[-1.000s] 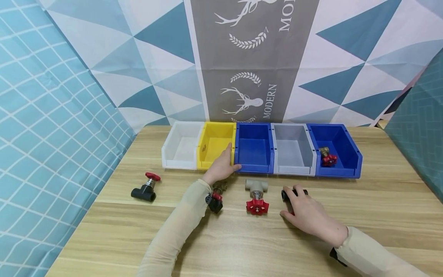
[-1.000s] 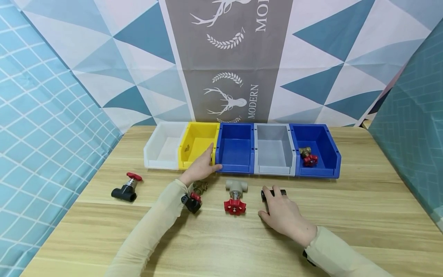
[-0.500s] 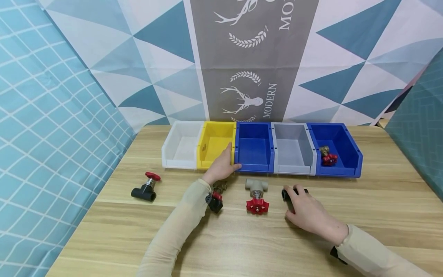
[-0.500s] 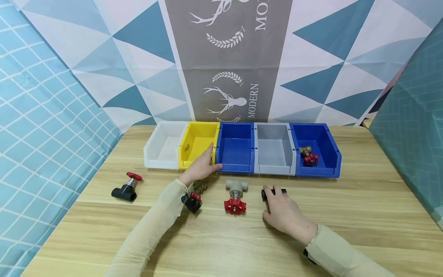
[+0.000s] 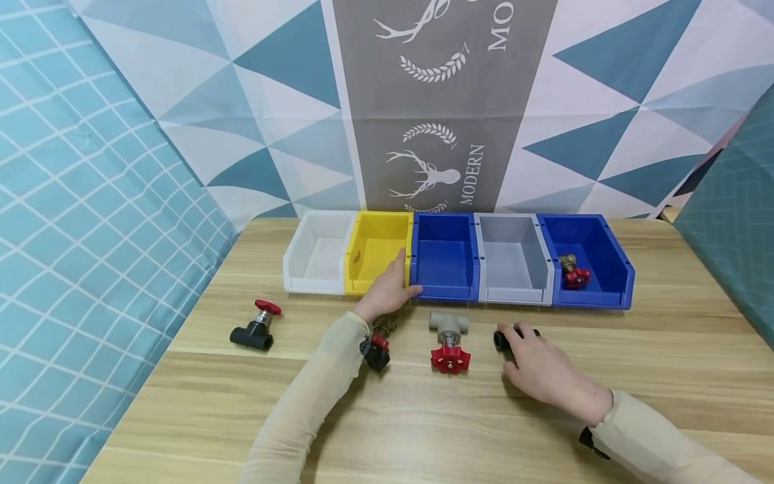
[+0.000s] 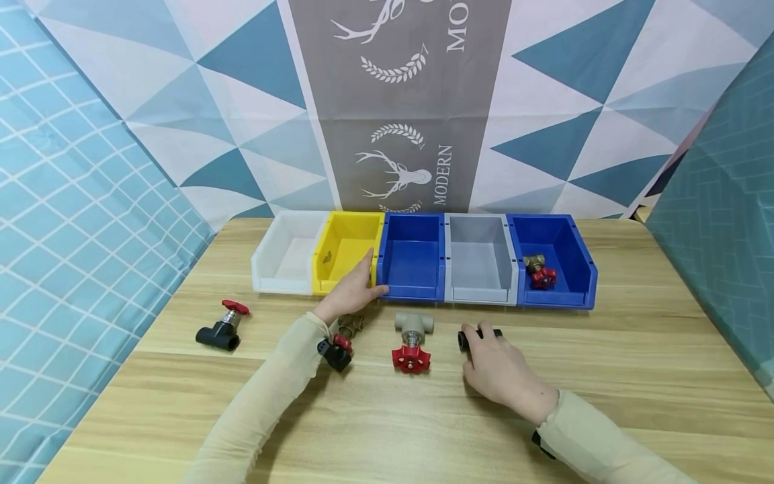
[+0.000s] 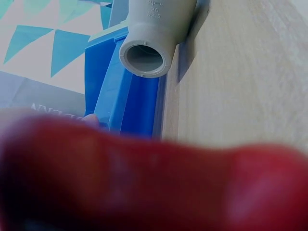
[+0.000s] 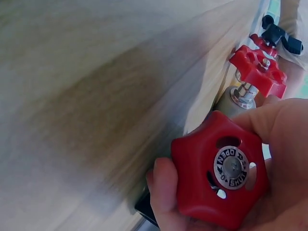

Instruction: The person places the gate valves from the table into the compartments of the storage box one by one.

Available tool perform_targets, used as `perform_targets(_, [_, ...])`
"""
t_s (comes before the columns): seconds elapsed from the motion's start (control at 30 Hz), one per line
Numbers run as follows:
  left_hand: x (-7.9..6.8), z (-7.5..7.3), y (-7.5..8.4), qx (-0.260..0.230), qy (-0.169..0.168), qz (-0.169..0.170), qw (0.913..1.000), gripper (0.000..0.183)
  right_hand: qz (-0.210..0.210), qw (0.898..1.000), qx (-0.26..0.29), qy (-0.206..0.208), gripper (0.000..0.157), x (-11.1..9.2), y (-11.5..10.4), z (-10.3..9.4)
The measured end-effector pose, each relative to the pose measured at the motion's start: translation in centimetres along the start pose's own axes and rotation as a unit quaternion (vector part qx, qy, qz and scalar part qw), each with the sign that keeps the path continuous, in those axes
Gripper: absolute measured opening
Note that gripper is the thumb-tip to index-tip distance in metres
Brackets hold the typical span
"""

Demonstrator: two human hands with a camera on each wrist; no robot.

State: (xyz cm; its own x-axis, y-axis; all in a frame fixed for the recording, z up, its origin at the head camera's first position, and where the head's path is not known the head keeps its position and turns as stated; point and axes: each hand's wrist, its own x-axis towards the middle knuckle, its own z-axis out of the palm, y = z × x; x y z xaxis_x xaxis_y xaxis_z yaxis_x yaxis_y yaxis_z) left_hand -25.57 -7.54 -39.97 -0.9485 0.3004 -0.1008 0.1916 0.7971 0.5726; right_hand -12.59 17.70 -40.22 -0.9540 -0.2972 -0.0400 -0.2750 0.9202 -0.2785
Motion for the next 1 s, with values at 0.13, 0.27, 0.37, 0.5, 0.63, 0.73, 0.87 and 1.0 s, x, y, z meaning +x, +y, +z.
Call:
perform_targets(0.13, [0.0, 0.1, 0.0, 0.000, -0.001, 0.003, 1.0000, 0.085, 0.005, 1.000, -0.003, -0.007, 0.055, 0.1, 0.1, -0.1])
perform_targets(0.27, [-0.1, 0.1, 0.0, -0.003, -0.001, 0.003, 1.0000, 0.085, 0.006, 1.000, -0.006, -0.012, 0.053, 0.2, 0.2, -0.1])
perform_targets(0.37, [-0.2, 0.1, 0.0, -0.002, -0.001, 0.005, 1.0000, 0.085, 0.010, 1.000, -0.009, -0.018, 0.051, 0.2, 0.2, -0.2])
perform_targets(0.5, [-0.2, 0.0, 0.1, 0.002, -0.001, 0.006, 1.0000, 0.085, 0.012, 1.000, -0.011, -0.016, 0.049, 0.2, 0.2, -0.3])
perform_targets(0.63, [-0.3, 0.1, 0.1, 0.002, -0.001, 0.008, 1.0000, 0.085, 0.008, 1.000, -0.004, -0.005, 0.046, 0.3, 0.4, -0.5])
perform_targets(0.73, [-0.3, 0.1, 0.1, 0.002, -0.003, 0.010, 0.9999, 0.085, 0.005, 1.000, -0.001, 0.001, 0.044, 0.4, 0.6, -0.7])
perform_targets(0.87, [-0.3, 0.1, 0.1, 0.006, -0.002, 0.010, 0.9999, 0.085, 0.006, 1.000, 0.001, -0.004, 0.043, 0.6, 0.7, -1.0])
perform_targets(1.0, [-0.2, 0.1, 0.0, 0.005, 0.001, 0.008, 1.0000, 0.085, 0.006, 1.000, -0.001, -0.008, 0.042, 0.8, 0.7, -1.4])
